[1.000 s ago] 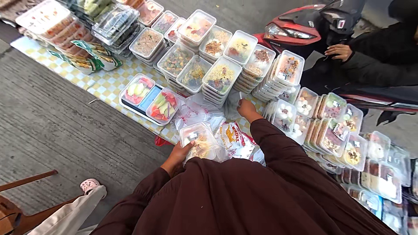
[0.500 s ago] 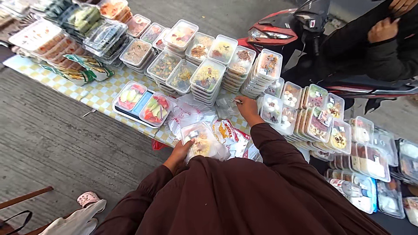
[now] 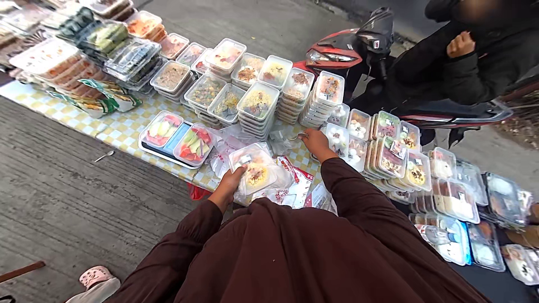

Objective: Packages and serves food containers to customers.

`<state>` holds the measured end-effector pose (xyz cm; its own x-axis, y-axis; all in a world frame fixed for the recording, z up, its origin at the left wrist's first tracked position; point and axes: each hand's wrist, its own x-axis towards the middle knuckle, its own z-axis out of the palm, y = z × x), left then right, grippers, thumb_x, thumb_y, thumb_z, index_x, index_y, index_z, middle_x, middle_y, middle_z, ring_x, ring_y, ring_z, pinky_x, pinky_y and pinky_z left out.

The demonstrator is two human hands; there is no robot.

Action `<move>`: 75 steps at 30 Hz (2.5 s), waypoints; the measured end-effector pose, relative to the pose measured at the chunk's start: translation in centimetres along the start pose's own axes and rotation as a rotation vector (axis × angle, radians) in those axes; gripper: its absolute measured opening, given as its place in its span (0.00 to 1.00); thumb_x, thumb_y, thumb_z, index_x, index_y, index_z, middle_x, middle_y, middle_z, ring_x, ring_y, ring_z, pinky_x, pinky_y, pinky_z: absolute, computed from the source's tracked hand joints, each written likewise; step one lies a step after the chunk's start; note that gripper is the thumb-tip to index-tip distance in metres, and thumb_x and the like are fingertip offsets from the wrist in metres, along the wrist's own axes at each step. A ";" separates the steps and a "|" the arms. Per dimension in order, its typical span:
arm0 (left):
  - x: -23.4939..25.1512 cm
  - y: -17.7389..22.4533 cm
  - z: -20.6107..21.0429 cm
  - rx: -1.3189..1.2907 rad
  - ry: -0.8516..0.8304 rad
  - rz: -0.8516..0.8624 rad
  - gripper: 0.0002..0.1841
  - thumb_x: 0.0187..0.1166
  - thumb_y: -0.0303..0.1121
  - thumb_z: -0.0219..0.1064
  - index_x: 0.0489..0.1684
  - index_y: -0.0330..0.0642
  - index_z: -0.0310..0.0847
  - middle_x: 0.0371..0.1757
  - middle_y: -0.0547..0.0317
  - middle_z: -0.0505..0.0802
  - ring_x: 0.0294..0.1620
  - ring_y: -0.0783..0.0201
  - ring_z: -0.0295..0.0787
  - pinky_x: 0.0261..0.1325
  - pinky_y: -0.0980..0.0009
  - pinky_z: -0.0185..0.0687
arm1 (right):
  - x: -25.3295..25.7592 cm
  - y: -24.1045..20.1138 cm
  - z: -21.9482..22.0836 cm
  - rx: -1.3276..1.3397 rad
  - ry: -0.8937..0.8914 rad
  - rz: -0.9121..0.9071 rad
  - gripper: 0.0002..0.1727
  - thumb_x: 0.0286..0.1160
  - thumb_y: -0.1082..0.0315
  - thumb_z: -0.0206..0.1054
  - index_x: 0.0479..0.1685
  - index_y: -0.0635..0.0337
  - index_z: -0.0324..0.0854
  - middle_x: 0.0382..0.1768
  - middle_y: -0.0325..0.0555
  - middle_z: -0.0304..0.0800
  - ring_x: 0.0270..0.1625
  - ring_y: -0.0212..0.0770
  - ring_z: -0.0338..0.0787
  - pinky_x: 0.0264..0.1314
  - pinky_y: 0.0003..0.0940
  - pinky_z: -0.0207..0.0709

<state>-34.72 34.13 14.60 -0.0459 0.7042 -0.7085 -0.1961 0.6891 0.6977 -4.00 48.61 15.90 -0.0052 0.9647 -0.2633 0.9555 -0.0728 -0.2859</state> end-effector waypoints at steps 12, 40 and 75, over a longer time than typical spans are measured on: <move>0.1 -2.1 -3.0 -0.063 0.060 -0.053 0.22 0.91 0.43 0.58 0.74 0.37 0.70 0.51 0.46 0.93 0.47 0.58 0.95 0.50 0.61 0.92 | 3.4 -0.7 3.6 0.240 -0.063 0.103 0.27 0.80 0.53 0.71 0.65 0.68 0.82 0.58 0.69 0.88 0.65 0.68 0.86 0.70 0.70 0.73; -0.4 2.2 3.3 0.061 -0.099 0.007 0.26 0.87 0.52 0.59 0.75 0.45 0.72 0.53 0.49 0.93 0.49 0.59 0.93 0.52 0.58 0.90 | -17.5 -4.0 -3.0 0.196 0.358 -1.027 0.12 0.82 0.59 0.68 0.42 0.56 0.93 0.35 0.43 0.93 0.45 0.43 0.91 0.54 0.42 0.83; -1.8 5.5 38.5 0.243 -0.943 -0.296 0.39 0.88 0.68 0.39 0.82 0.43 0.64 0.65 0.45 0.89 0.53 0.56 0.93 0.52 0.64 0.89 | -22.4 13.2 -15.8 1.013 0.783 0.171 0.15 0.85 0.76 0.59 0.67 0.67 0.73 0.47 0.52 0.85 0.45 0.40 0.87 0.53 0.41 0.83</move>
<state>1.98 43.18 23.84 0.7839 0.2752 -0.5565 0.1344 0.7999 0.5849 13.36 30.04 32.63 0.5966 0.7898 0.1424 0.2767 -0.0360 -0.9603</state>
